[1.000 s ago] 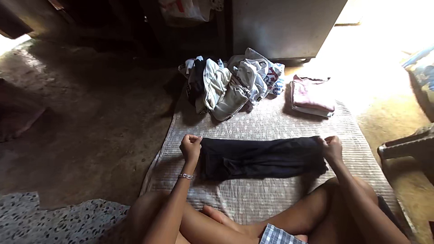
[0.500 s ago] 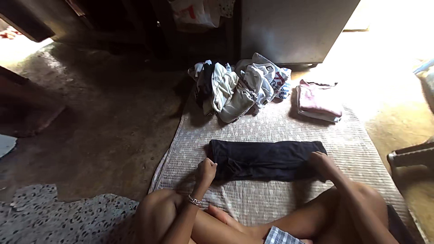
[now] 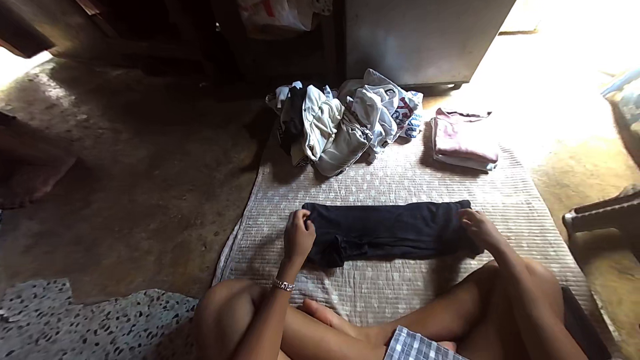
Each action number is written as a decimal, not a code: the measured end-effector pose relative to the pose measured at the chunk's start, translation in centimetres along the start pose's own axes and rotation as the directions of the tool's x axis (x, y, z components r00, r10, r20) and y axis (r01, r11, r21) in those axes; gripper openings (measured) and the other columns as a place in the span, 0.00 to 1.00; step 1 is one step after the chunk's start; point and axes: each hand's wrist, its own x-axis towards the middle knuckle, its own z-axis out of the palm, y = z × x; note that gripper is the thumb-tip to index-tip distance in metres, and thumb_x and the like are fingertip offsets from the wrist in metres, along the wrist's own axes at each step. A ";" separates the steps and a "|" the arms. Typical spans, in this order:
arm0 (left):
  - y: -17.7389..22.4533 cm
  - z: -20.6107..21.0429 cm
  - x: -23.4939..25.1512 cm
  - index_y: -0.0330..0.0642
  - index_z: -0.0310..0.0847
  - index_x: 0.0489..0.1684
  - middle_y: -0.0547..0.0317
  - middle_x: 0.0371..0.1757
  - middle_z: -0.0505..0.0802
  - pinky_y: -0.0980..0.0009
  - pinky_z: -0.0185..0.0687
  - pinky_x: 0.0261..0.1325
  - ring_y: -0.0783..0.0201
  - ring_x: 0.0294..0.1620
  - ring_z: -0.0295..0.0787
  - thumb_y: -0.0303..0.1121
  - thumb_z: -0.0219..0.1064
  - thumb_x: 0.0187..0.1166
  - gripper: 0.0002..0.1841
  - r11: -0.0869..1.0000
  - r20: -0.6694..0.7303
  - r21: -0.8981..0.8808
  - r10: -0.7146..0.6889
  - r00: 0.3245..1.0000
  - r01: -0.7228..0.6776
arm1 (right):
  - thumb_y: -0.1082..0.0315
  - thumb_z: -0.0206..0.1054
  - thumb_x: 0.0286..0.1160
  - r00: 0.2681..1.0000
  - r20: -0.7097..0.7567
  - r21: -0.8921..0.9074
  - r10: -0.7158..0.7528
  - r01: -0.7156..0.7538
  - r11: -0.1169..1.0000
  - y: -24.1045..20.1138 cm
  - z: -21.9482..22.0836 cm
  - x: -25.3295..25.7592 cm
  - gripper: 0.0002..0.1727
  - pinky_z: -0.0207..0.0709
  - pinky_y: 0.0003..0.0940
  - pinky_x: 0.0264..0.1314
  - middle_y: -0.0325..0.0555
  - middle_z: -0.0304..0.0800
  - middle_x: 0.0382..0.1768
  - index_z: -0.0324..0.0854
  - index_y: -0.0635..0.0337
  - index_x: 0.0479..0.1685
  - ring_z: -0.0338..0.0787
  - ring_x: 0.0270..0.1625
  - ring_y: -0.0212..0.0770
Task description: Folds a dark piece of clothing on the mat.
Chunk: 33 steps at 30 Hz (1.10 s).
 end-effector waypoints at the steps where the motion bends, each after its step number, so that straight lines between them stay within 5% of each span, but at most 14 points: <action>1: -0.3 0.5 0.9 0.29 0.76 0.74 0.35 0.73 0.84 0.48 0.72 0.79 0.42 0.75 0.81 0.25 0.58 0.83 0.21 0.999 0.070 0.022 0.043 0.997 -0.045 | 0.74 0.55 0.88 0.997 -0.010 0.020 0.081 -0.080 0.997 0.1 0.2 0.6 0.21 0.69 0.63 0.73 0.79 0.78 0.67 0.73 0.68 0.77 0.78 0.70 0.73; 3: -0.9 1.3 2.2 0.35 0.66 0.86 0.39 0.81 0.79 0.46 0.63 0.85 0.43 0.83 0.74 0.29 0.56 0.87 0.26 0.994 0.201 0.103 0.005 0.980 -0.026 | 0.66 0.63 0.85 0.964 -0.095 0.058 0.250 -0.245 0.968 -0.5 0.7 0.6 0.25 0.68 0.66 0.75 0.83 0.71 0.73 0.72 0.69 0.77 0.74 0.74 0.77; 5: -0.7 1.1 2.1 0.35 0.68 0.85 0.39 0.79 0.82 0.44 0.57 0.86 0.41 0.81 0.76 0.29 0.54 0.88 0.25 0.988 0.126 0.156 -0.007 0.992 -0.013 | 0.61 0.64 0.84 0.922 -0.177 0.002 0.345 -0.350 0.937 -3.0 1.2 -0.6 0.30 0.68 0.65 0.77 0.85 0.61 0.79 0.69 0.75 0.77 0.72 0.77 0.78; 8: 2.0 -1.1 0.0 0.27 0.79 0.70 0.33 0.67 0.87 0.44 0.70 0.79 0.39 0.72 0.83 0.31 0.60 0.86 0.20 0.997 0.056 0.051 0.063 0.996 -0.066 | 0.67 0.61 0.84 0.992 -0.127 -0.059 -0.001 -0.006 0.998 -8.3 4.3 -3.5 0.22 0.72 0.59 0.78 0.79 0.73 0.72 0.77 0.74 0.70 0.77 0.75 0.71; 10: 3.4 -1.9 -2.0 0.27 0.82 0.60 0.34 0.57 0.90 0.45 0.80 0.69 0.41 0.61 0.88 0.39 0.70 0.80 0.22 0.999 0.270 0.002 0.046 0.962 -0.048 | 0.72 0.61 0.82 0.958 -0.013 0.036 -0.285 0.286 0.958 -12.9 8.1 -4.7 0.19 0.76 0.52 0.77 0.69 0.80 0.70 0.81 0.68 0.69 0.81 0.74 0.62; 12: 4.0 -1.3 -3.3 0.30 0.74 0.72 0.33 0.68 0.83 0.43 0.77 0.71 0.39 0.70 0.81 0.46 0.78 0.73 0.35 0.979 0.519 0.203 -0.093 0.850 -0.017 | 0.72 0.65 0.79 0.881 0.075 0.132 -0.466 0.455 0.881 -17.6 12.1 -4.6 0.21 0.73 0.51 0.79 0.65 0.79 0.73 0.81 0.66 0.71 0.78 0.77 0.61; 14: 3.3 0.1 -3.7 0.33 0.64 0.82 0.31 0.79 0.73 0.41 0.72 0.75 0.34 0.82 0.68 0.32 0.78 0.69 0.39 0.904 0.615 0.413 -0.188 0.766 -0.109 | 0.73 0.69 0.74 0.822 0.194 0.119 -0.536 0.523 0.844 -21.4 14.8 -3.3 0.24 0.67 0.53 0.82 0.65 0.74 0.78 0.81 0.67 0.71 0.71 0.80 0.65; 17: 0.6 -1.6 -2.3 0.29 0.80 0.69 0.31 0.67 0.84 0.44 0.71 0.76 0.37 0.74 0.77 0.22 0.75 0.69 0.25 0.958 0.688 0.211 -0.006 0.725 -0.193 | 0.78 0.71 0.66 0.761 0.321 0.199 -0.564 0.528 0.825 -23.7 15.5 -1.5 0.15 0.64 0.56 0.82 0.64 0.76 0.76 0.88 0.72 0.53 0.71 0.79 0.65; 20: -1.7 -4.2 -0.2 0.25 0.81 0.51 0.48 0.47 0.89 0.65 0.83 0.56 0.63 0.49 0.87 0.19 0.70 0.66 0.15 0.907 0.534 -0.420 0.212 0.818 0.039 | 0.78 0.64 0.67 0.833 0.177 0.638 -0.524 0.308 0.705 -22.4 14.4 -0.9 0.14 0.78 0.37 0.67 0.53 0.88 0.58 0.84 0.74 0.51 0.85 0.61 0.40; 23: -2.0 -2.8 1.9 0.29 0.72 0.68 0.51 0.51 0.88 0.67 0.87 0.51 0.67 0.45 0.87 0.23 0.60 0.80 0.18 0.641 0.419 -0.681 -0.053 0.906 0.353 | 0.74 0.58 0.80 0.947 0.126 0.809 -0.296 0.075 0.583 -21.8 14.9 0.6 0.09 0.81 0.28 0.51 0.42 0.85 0.42 0.77 0.67 0.53 0.85 0.43 0.27; 25: -2.3 0.3 2.9 0.27 0.73 0.66 0.42 0.51 0.86 0.63 0.79 0.51 0.60 0.46 0.82 0.26 0.63 0.83 0.17 0.732 0.266 -0.594 -0.211 0.941 0.332 | 0.73 0.59 0.84 0.973 0.157 0.683 -0.168 0.016 0.731 -21.8 15.6 1.9 0.12 0.76 0.37 0.56 0.56 0.83 0.48 0.76 0.73 0.58 0.82 0.49 0.40; 28: -1.6 2.3 2.2 0.21 0.69 0.71 0.28 0.60 0.86 0.50 0.80 0.64 0.43 0.56 0.88 0.30 0.58 0.88 0.20 0.951 0.049 -0.265 -0.154 0.987 0.161 | 0.71 0.58 0.87 0.987 0.124 0.556 -0.097 0.012 0.831 -22.4 16.0 2.1 0.20 0.73 0.47 0.74 0.70 0.79 0.69 0.71 0.76 0.71 0.83 0.70 0.54; 30: -0.8 2.3 2.0 0.20 0.69 0.69 0.26 0.62 0.85 0.49 0.81 0.65 0.38 0.58 0.89 0.30 0.56 0.90 0.19 0.987 -0.017 -0.122 -0.106 0.994 0.104 | 0.71 0.57 0.88 0.998 0.031 0.533 -0.061 0.035 0.845 -23.1 15.9 1.5 0.21 0.76 0.46 0.72 0.70 0.80 0.69 0.70 0.76 0.73 0.86 0.68 0.55; 33: 0.2 2.4 1.7 0.23 0.66 0.69 0.28 0.55 0.88 0.49 0.82 0.61 0.39 0.53 0.91 0.33 0.53 0.93 0.19 0.979 0.021 -0.030 -0.200 0.980 0.201 | 0.71 0.59 0.88 1.000 -0.014 0.446 -0.016 0.021 0.895 -23.0 16.2 1.0 0.20 0.78 0.46 0.70 0.70 0.83 0.66 0.73 0.77 0.71 0.89 0.64 0.57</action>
